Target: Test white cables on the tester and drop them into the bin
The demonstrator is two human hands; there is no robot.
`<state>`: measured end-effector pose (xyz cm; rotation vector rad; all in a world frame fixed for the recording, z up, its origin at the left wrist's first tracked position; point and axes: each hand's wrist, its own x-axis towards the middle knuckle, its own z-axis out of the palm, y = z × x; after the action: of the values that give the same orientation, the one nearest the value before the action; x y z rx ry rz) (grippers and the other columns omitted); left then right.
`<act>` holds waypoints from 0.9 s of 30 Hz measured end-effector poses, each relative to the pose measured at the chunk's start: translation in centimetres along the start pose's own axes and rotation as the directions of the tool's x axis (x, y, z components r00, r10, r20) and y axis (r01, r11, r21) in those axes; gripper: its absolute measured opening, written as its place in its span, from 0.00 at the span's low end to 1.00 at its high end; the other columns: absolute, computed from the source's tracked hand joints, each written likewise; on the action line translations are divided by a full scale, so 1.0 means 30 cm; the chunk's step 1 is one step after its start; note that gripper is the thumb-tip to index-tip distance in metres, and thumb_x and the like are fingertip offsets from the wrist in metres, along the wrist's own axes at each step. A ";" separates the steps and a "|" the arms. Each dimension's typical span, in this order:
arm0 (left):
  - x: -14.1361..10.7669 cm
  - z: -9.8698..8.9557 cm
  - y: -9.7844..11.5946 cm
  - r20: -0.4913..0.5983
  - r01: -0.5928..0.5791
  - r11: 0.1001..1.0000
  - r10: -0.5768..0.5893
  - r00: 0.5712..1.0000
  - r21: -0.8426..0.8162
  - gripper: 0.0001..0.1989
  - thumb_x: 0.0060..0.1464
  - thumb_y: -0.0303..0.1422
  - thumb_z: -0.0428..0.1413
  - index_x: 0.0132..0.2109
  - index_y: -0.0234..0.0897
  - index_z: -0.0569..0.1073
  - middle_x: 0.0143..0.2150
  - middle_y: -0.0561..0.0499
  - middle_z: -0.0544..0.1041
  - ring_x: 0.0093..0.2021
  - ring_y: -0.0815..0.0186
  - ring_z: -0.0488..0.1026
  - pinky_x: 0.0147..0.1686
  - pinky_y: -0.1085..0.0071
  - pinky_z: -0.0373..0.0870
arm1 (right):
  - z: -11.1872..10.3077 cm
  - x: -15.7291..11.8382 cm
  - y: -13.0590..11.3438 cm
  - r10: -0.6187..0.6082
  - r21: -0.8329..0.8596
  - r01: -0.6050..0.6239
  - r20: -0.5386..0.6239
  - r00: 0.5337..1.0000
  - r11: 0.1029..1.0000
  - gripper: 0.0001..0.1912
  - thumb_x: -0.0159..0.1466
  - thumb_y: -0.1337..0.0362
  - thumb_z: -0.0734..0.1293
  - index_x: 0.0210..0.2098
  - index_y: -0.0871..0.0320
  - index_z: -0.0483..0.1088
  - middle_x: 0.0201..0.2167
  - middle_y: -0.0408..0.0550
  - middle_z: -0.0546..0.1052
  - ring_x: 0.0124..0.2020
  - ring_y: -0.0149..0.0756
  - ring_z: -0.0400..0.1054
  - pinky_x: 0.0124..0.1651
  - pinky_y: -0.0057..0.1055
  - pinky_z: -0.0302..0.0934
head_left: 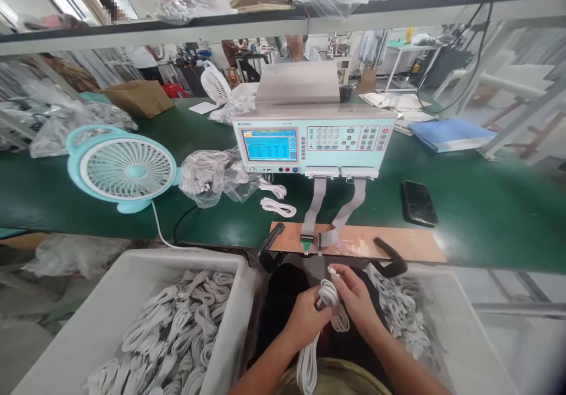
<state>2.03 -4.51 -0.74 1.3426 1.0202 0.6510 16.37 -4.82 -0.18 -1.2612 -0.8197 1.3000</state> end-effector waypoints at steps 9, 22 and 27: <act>0.032 0.036 0.037 0.231 0.263 0.930 -0.204 0.951 -0.258 0.14 0.45 0.39 0.60 0.35 0.32 0.73 0.25 0.54 0.71 0.22 0.71 0.66 0.24 0.75 0.63 | -0.147 -0.076 -0.057 -0.071 -0.325 0.082 0.046 0.996 0.942 0.16 0.61 0.50 0.63 0.26 0.56 0.67 0.19 0.39 0.64 0.20 0.31 0.56 0.24 0.27 0.53; 0.052 0.122 0.027 -0.006 0.234 0.650 -0.344 0.939 -0.723 0.15 0.44 0.40 0.62 0.33 0.34 0.69 0.23 0.54 0.71 0.22 0.71 0.69 0.24 0.77 0.63 | -0.148 -0.159 -0.010 -0.229 -0.740 0.347 0.262 0.938 0.576 0.05 0.62 0.64 0.61 0.35 0.54 0.68 0.28 0.46 0.71 0.29 0.38 0.67 0.32 0.31 0.59; 0.008 0.075 0.051 0.040 0.234 0.649 -0.299 0.953 -0.724 0.14 0.46 0.38 0.61 0.38 0.32 0.74 0.31 0.49 0.75 0.29 0.69 0.71 0.32 0.75 0.66 | -0.089 -0.125 0.027 -0.272 -0.656 0.367 0.248 0.930 0.659 0.05 0.62 0.66 0.60 0.33 0.56 0.67 0.27 0.45 0.71 0.27 0.35 0.65 0.31 0.30 0.58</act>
<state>4.38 -5.12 0.51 0.4478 0.8592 0.7772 18.15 -9.11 -0.70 -1.5154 -1.6594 0.7877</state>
